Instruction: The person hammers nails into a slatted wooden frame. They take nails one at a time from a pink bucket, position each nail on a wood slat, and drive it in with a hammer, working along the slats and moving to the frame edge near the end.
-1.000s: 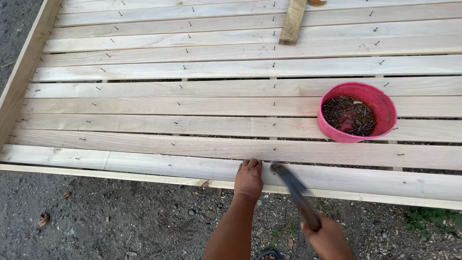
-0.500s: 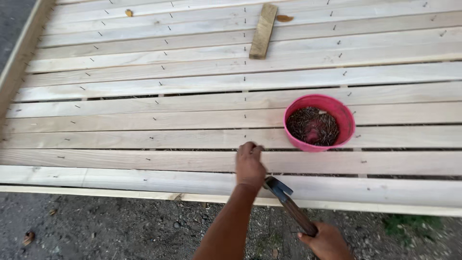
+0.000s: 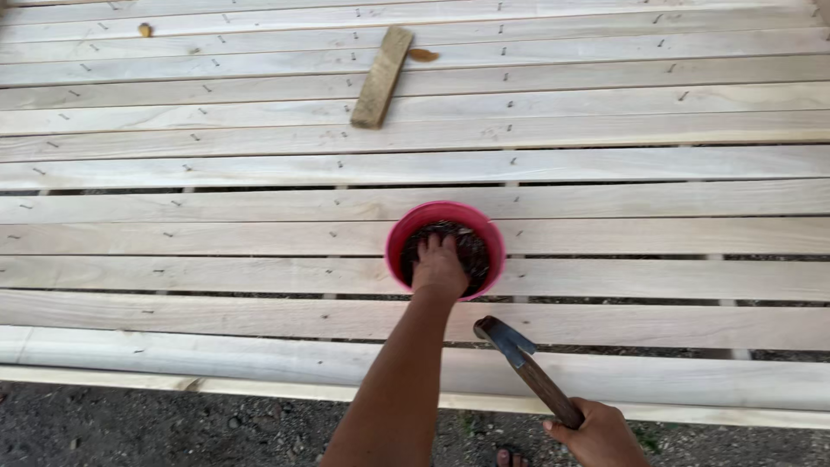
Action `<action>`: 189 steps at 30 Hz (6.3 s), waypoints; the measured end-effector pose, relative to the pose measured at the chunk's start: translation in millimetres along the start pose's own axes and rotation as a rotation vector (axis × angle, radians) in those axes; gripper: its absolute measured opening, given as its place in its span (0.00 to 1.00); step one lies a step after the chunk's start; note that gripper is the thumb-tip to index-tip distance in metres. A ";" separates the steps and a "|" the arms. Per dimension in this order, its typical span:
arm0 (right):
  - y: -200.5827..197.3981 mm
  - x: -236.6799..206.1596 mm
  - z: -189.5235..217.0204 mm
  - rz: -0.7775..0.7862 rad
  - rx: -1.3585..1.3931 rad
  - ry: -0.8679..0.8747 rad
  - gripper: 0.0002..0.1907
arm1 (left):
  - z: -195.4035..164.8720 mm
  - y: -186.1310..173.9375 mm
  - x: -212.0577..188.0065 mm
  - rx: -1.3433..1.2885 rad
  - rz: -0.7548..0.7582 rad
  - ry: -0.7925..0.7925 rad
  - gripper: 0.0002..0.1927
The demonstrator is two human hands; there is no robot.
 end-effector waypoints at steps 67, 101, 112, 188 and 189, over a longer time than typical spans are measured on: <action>-253.1 82.4 -138.5 -0.122 0.368 0.212 0.23 | -241.6 113.1 66.8 0.128 0.187 0.024 0.26; -204.3 57.8 -158.9 -0.179 0.373 0.150 0.22 | -252.5 143.8 38.6 -0.080 0.184 0.005 0.19; -186.0 48.1 -168.3 -0.259 0.326 0.158 0.24 | -244.1 138.3 34.5 0.095 0.011 -0.118 0.16; -193.9 41.5 -189.7 -0.158 0.454 0.071 0.23 | -228.5 129.8 14.5 -0.618 -0.198 -0.145 0.07; -192.9 39.0 -194.0 -0.147 0.454 0.068 0.23 | -231.5 134.0 11.6 -0.754 -0.155 -0.155 0.06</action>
Point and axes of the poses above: each hand's wrist, its own x-axis towards the middle knuckle, its own y-axis out of the palm, z = x × y, the point moved 2 cm from there along x, towards the middle knuckle, and after that the axes turned 8 degrees about -x, right-handed, at the moved point
